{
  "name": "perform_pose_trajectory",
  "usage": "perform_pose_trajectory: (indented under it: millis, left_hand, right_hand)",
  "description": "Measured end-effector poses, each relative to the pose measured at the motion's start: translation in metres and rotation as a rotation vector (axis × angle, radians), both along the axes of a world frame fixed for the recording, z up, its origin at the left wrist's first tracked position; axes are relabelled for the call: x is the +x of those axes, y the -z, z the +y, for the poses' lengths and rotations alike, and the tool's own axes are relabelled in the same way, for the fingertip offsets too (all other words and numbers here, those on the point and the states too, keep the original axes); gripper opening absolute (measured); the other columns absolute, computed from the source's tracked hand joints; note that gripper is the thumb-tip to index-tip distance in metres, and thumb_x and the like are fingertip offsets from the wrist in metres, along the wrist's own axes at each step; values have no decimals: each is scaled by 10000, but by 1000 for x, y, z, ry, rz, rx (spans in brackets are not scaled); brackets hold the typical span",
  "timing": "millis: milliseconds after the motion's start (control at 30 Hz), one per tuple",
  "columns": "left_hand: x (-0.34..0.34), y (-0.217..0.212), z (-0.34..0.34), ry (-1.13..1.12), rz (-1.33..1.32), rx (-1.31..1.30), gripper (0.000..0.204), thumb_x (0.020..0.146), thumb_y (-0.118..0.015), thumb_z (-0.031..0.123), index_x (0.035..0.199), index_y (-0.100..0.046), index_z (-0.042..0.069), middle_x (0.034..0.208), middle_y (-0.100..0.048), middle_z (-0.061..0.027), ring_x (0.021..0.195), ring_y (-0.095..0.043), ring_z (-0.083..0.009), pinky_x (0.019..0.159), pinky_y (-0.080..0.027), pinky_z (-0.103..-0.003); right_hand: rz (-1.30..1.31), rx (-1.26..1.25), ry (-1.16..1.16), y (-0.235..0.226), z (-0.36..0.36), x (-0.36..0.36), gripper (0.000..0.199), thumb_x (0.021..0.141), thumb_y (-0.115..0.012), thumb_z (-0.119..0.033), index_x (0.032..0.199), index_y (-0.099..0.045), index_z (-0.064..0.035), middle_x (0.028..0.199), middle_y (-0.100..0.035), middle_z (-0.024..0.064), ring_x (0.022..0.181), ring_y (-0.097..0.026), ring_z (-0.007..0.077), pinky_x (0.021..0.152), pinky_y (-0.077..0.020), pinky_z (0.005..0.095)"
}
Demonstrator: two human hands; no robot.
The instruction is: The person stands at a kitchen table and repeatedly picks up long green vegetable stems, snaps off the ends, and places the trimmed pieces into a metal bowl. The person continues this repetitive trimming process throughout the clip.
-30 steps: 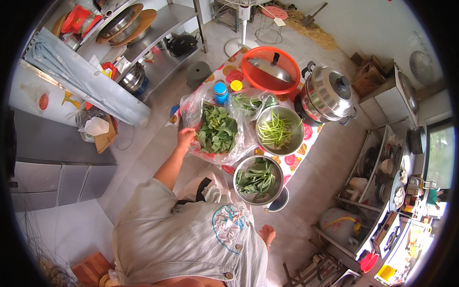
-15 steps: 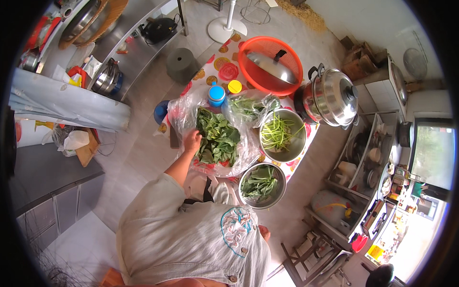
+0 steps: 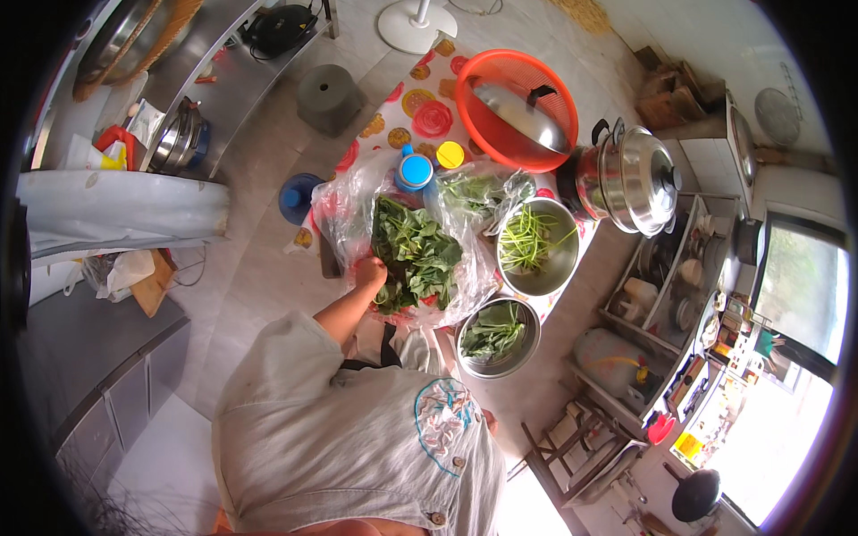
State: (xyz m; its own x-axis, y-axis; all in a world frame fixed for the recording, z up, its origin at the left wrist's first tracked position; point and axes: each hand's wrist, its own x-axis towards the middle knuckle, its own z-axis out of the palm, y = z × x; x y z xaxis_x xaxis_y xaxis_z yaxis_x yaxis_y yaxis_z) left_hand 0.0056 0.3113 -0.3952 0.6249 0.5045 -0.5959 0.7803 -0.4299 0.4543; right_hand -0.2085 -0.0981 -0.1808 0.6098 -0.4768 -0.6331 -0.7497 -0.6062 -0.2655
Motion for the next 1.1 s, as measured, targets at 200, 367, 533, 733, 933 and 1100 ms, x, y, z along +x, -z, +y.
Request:
perform_pose_trajectory:
  millis: [200, 367, 533, 733, 933, 1100]
  left_hand:
    - [22, 38, -3, -208, 188, -24, 216, 759, -567, 204, 910, -607, 55, 849, -643, -122, 796, -625, -291, 699, -495, -360]
    - [17, 22, -5, -767, -235, -719, 243, 629, -728, 36, 801, -559, 64, 637, -511, 9, 543, -511, -165, 520, -435, -276]
    - [7, -44, 46, -618, -126, -1126, 222, 698, -718, 115, 655, -501, 97, 575, -506, 9, 400, -335, -39, 338, -225, -205]
    - [30, -114, 57, -421, -180, -1297, 151, 771, -648, 90, 765, -500, 60, 737, -598, -55, 432, -351, -32, 341, -235, -182]
    - [56, -179, 32, -224, -191, -1377, 101, 789, -632, 79, 805, -553, 18, 639, -506, 10, 435, -321, -18, 360, -244, -169]
    - [52, -223, 1, -133, -197, -1463, 97, 782, -641, 85, 794, -564, 28, 545, -395, 57, 406, -289, -23, 361, -192, -186]
  right_hand:
    - [-15, 3, 10, -11, 19, -1, 140, 723, -610, -156, 773, -653, -32, 577, -612, 78, 507, -584, 129, 490, -465, 281]
    - [-42, 20, 27, -16, 33, -3, 139, 727, -610, -155, 775, -651, -31, 579, -613, 78, 511, -585, 127, 494, -465, 280]
    - [-87, 52, 9, -19, 46, 14, 138, 731, -610, -154, 777, -650, -31, 581, -615, 78, 515, -585, 125, 497, -465, 279]
    - [-332, 77, -106, -24, 67, 82, 136, 736, -610, -154, 780, -648, -31, 584, -616, 78, 520, -586, 123, 500, -465, 278]
    - [-635, 520, -185, -68, 160, 203, 100, 773, -609, -30, 860, -617, 17, 643, -588, 51, 564, -545, 66, 477, -418, 202]
    - [-664, 524, -508, -73, 223, 238, 165, 727, -623, -6, 889, -600, 16, 706, -604, 73, 505, -539, 101, 478, -429, 224]
